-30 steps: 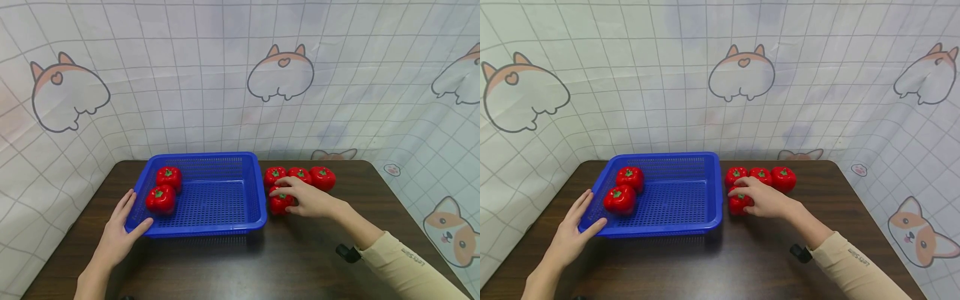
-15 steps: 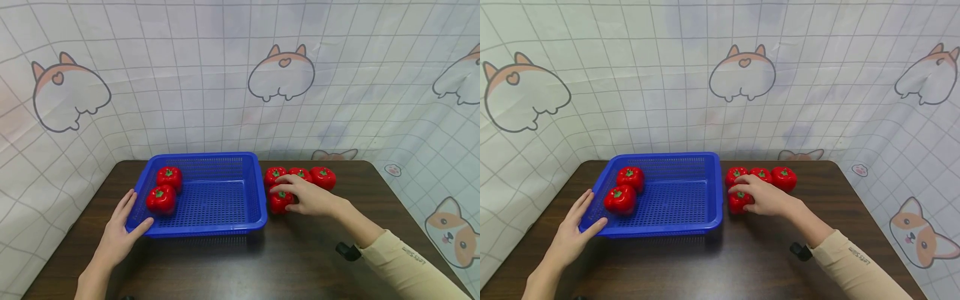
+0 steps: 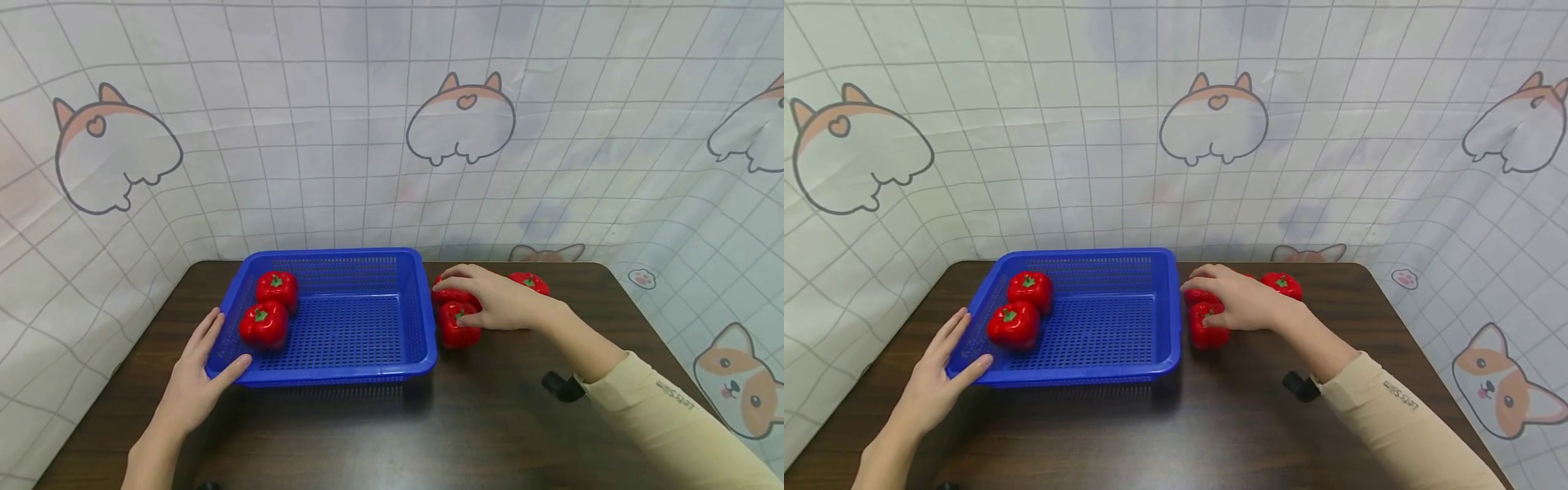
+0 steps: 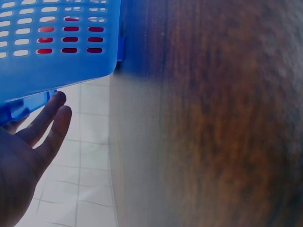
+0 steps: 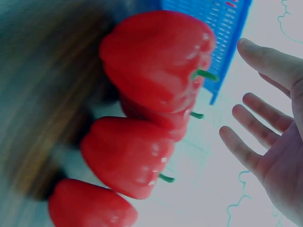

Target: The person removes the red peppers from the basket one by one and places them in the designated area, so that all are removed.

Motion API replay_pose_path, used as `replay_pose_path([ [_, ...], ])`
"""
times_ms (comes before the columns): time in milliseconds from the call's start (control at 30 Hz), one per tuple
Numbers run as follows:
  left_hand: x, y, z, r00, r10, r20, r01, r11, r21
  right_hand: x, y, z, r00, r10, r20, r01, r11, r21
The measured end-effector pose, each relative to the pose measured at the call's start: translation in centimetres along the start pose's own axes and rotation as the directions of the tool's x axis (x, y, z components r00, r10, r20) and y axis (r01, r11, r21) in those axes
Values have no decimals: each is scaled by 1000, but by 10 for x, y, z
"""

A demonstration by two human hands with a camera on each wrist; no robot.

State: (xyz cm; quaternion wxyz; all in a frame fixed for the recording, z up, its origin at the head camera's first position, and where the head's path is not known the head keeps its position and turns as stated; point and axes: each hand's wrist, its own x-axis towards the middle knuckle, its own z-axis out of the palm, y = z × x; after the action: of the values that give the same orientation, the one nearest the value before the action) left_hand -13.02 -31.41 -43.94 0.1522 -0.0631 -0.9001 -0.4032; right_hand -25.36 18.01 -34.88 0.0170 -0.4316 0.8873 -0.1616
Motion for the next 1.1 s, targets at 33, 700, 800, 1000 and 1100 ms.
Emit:
replay_pose_path([
  [33,0,0,0,1000,0,0,0,1000,0,3,-1,-2,1000,-9,-4,9,1000,5],
  [700,0,2,-1,1000,0,5,0,1000,-6,80,-34,-17,993,-81,90,87,994,-64],
  [800,0,2,-1,1000,1,6,-1,1000,-7,93,-39,-14,991,-76,114,85,993,-76],
  [1000,0,2,-1,1000,-3,14,3,1000,-9,119,-52,-11,983,-84,162,98,992,-77],
  [1100,1,2,-1,1000,-5,12,5,1000,-8,132,-60,-8,978,-100,185,117,989,-86],
])
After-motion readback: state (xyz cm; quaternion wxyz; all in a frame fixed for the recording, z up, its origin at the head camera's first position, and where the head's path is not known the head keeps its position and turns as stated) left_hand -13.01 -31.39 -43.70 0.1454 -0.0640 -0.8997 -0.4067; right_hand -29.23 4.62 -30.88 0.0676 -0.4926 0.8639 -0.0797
